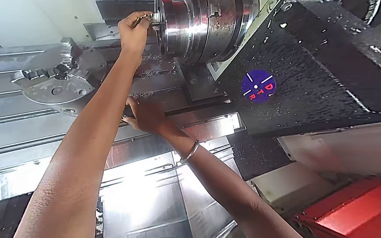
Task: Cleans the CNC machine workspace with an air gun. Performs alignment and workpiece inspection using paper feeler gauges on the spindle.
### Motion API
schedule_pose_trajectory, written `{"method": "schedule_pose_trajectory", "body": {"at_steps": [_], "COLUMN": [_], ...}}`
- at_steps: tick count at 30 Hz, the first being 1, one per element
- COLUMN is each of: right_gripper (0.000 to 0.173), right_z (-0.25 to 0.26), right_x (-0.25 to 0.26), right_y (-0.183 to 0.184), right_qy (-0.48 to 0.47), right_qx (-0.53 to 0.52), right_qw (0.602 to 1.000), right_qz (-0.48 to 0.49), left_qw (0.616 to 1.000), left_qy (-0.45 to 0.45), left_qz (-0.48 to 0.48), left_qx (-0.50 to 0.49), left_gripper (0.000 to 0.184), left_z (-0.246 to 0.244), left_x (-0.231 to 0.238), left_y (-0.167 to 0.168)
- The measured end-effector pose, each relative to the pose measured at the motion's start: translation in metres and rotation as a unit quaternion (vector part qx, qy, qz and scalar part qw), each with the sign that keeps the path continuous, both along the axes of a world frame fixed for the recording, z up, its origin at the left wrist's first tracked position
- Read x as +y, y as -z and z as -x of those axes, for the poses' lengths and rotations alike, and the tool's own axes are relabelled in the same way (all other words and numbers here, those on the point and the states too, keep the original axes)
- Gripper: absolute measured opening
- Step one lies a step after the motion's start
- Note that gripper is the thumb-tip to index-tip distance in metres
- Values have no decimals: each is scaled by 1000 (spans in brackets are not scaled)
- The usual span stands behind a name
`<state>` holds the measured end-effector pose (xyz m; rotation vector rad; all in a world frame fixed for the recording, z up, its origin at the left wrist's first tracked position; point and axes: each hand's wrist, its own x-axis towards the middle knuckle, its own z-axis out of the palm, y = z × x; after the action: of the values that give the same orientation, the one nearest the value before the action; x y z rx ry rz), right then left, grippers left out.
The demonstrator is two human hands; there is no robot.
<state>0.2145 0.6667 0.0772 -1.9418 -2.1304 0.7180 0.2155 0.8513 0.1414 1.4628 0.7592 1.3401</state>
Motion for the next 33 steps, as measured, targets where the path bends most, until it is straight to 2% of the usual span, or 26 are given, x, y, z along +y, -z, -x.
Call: {"method": "schedule_pose_trajectory", "body": {"at_steps": [4,7,16,22,30,33], "right_gripper": [54,65,51,63,53,58], "right_z": [-1,0,0,1,0,0], "right_x": [0,0,0,0,-1,-1], "right_y": [0,3,3,9,3,5], "right_qy": [-3,9,1,36,6,15], "right_qx": [3,-7,5,3,4,-1], "right_qw": [1000,1000,1000,998,1000,1000], "right_qz": [1,-6,-15,-49,-26,-26], "left_qw": [1000,1000,1000,1000,1000,1000], "left_qy": [-2,-3,-2,4,-4,-3], "left_qz": [-5,-9,-9,-8,-1,-9], "left_qx": [7,6,1,-13,-5,-9], "left_gripper": [19,19,19,19,18,17], "left_z": [1,2,2,-1,0,1], "left_x": [1,0,2,-1,-5,-4], "left_y": [-5,-1,-1,-3,-2,-5]}}
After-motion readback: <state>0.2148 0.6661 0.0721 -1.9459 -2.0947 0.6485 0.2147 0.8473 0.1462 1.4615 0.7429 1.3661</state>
